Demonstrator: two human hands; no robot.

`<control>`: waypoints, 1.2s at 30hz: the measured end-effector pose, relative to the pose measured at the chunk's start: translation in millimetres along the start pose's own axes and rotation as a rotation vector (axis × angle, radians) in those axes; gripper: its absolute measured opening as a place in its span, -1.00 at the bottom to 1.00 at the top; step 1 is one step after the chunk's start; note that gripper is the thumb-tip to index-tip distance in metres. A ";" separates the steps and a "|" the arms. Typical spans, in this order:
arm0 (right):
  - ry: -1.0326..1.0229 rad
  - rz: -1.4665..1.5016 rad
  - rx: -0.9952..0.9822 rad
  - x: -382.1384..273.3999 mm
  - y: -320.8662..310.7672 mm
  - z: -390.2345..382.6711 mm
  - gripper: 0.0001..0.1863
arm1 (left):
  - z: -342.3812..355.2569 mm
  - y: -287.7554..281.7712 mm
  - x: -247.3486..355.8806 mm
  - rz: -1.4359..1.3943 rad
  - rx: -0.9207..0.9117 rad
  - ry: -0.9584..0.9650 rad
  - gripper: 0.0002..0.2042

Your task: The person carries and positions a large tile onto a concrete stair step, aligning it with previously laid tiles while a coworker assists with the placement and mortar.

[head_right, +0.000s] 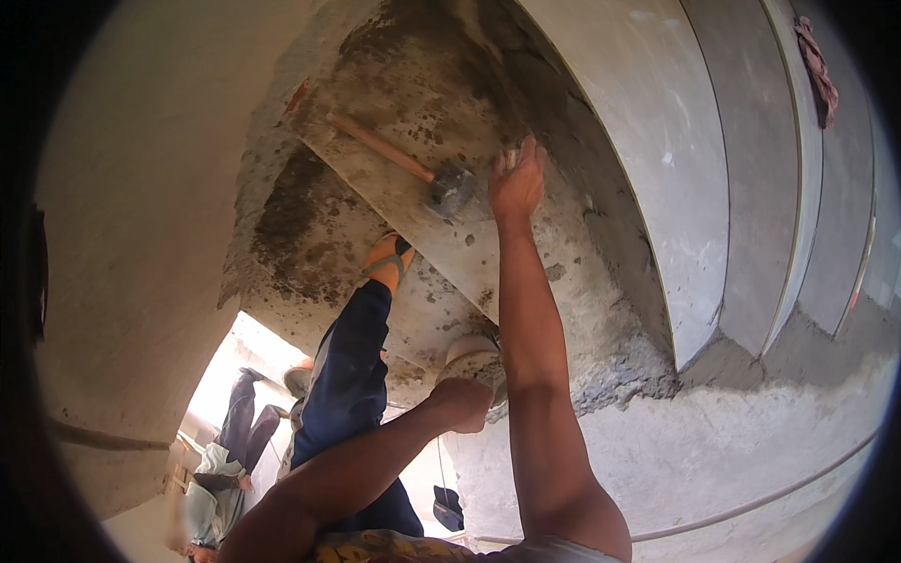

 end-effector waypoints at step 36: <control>0.035 0.479 -0.139 -18.2 -5.9 50.5 -0.58 | -47.3 -78.0 -54.9 0.095 0.591 -0.368 -0.84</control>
Point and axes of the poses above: each hand's wrist, its own z-axis towards the middle knuckle, its own y-axis out of the palm, x = y × z, the point moved 7 cm from there along z, towards the middle knuckle, and after that the axes turned 12 degrees about y, right-handed, at the moved point
